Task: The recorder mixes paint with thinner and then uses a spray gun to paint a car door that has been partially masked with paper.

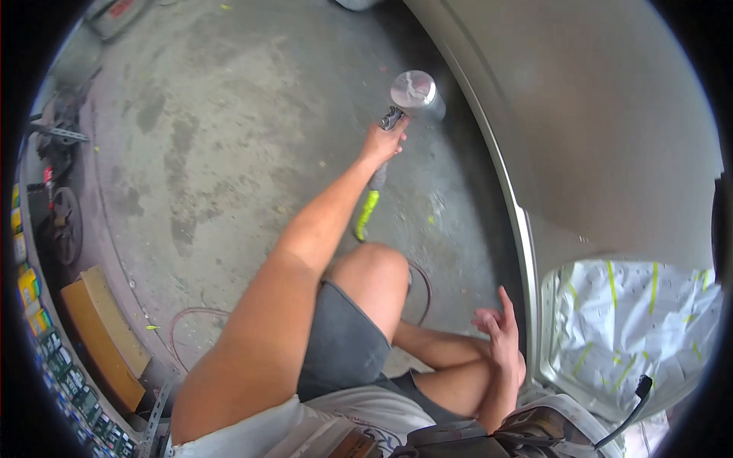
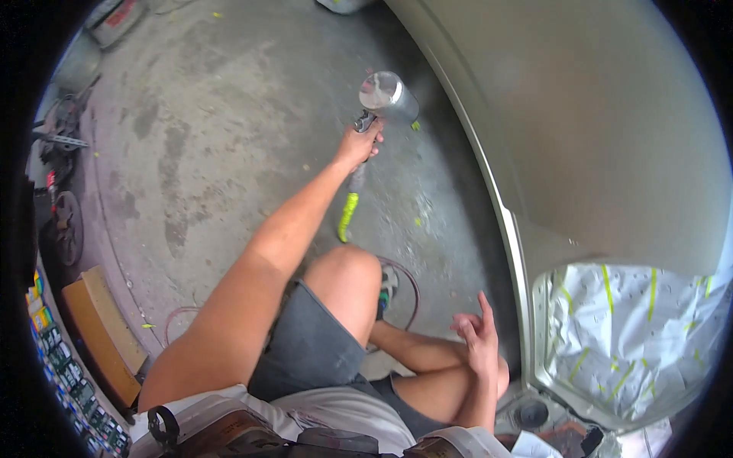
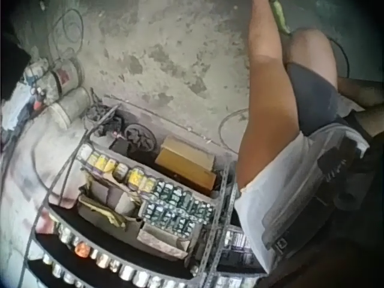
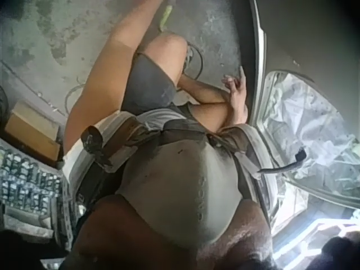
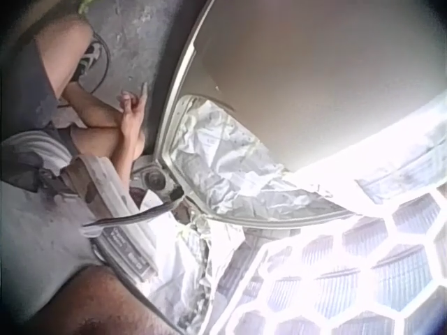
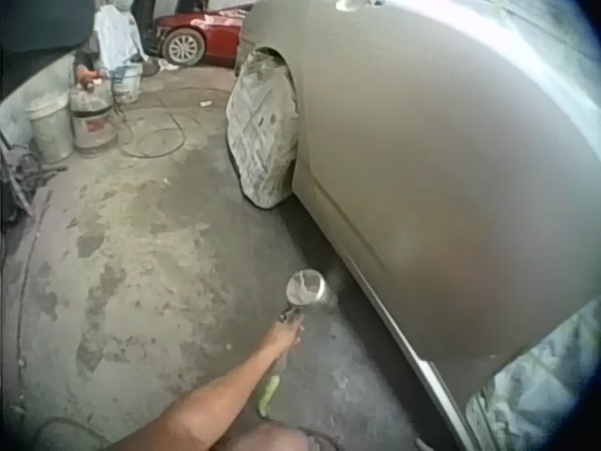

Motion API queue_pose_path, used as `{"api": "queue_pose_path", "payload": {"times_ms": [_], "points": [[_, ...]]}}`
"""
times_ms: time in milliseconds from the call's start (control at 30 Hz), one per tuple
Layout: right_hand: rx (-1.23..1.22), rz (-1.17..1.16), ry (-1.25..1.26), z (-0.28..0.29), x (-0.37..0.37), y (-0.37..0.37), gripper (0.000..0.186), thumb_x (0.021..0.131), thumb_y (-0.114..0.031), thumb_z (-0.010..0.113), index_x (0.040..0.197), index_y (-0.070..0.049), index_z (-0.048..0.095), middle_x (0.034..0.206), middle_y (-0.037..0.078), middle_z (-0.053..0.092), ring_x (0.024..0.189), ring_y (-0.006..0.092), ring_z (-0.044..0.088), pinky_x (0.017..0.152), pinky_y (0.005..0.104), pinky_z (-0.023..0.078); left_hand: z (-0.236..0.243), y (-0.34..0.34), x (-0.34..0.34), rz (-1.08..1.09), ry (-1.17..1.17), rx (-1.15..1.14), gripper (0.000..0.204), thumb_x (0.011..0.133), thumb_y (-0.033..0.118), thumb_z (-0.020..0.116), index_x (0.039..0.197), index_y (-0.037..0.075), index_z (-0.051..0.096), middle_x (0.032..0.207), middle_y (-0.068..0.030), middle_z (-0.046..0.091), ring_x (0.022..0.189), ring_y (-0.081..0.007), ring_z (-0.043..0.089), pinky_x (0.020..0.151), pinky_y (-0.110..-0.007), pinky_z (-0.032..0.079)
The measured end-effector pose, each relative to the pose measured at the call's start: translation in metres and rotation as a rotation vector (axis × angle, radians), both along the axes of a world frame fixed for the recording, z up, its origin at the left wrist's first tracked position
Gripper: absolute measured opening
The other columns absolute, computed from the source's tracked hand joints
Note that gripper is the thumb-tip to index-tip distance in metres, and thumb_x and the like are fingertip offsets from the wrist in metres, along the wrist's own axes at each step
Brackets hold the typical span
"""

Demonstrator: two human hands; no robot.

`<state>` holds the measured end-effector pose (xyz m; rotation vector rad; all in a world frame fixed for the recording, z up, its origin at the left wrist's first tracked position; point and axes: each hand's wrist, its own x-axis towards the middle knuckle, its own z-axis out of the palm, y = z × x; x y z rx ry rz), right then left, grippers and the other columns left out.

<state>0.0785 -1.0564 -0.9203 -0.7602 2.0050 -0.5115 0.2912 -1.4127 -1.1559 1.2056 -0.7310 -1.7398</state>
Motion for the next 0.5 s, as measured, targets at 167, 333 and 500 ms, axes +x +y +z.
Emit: {"api": "queue_pose_path", "payload": {"times_ms": [167,333,500], "points": [[-0.029,-0.006,-0.032,-0.002,0.002,-0.008,0.069,0.099,-0.01,0.058,0.158,-0.01,0.022,0.107,0.01,0.067,0.092,0.0173,0.067,0.082,0.0282,0.05,0.018,0.064,-0.028,-0.322,-0.258,-0.243,0.042,0.09,0.046,0.068,0.11,0.009,0.071,0.079,-0.0102,0.07,0.066,-0.025,0.067,0.063,-0.037,0.051],[-0.008,-0.006,-0.047,-0.006,0.011,-0.014,0.069,0.099,-0.009,0.057,0.158,-0.01,0.022,0.107,0.01,0.067,0.093,0.0163,0.066,0.081,0.0275,0.05,0.012,0.103,-0.058,-0.483,-0.317,-0.631,0.045,0.087,0.051,0.069,0.11,0.012,0.072,0.089,-0.0169,0.072,0.082,-0.0368,0.07,0.074,-0.042,0.053],[0.01,0.007,-0.013,-0.005,0.006,-0.006,0.069,0.099,-0.009,0.056,0.158,-0.01,0.021,0.107,0.01,0.067,0.091,0.0154,0.066,0.08,0.0266,0.049,0.065,0.1,-0.051,-1.159,-0.226,-0.464,0.041,0.087,0.048,0.07,0.104,0.011,0.071,0.086,-0.0179,0.07,0.076,-0.0353,0.069,0.07,-0.043,0.053]]}}
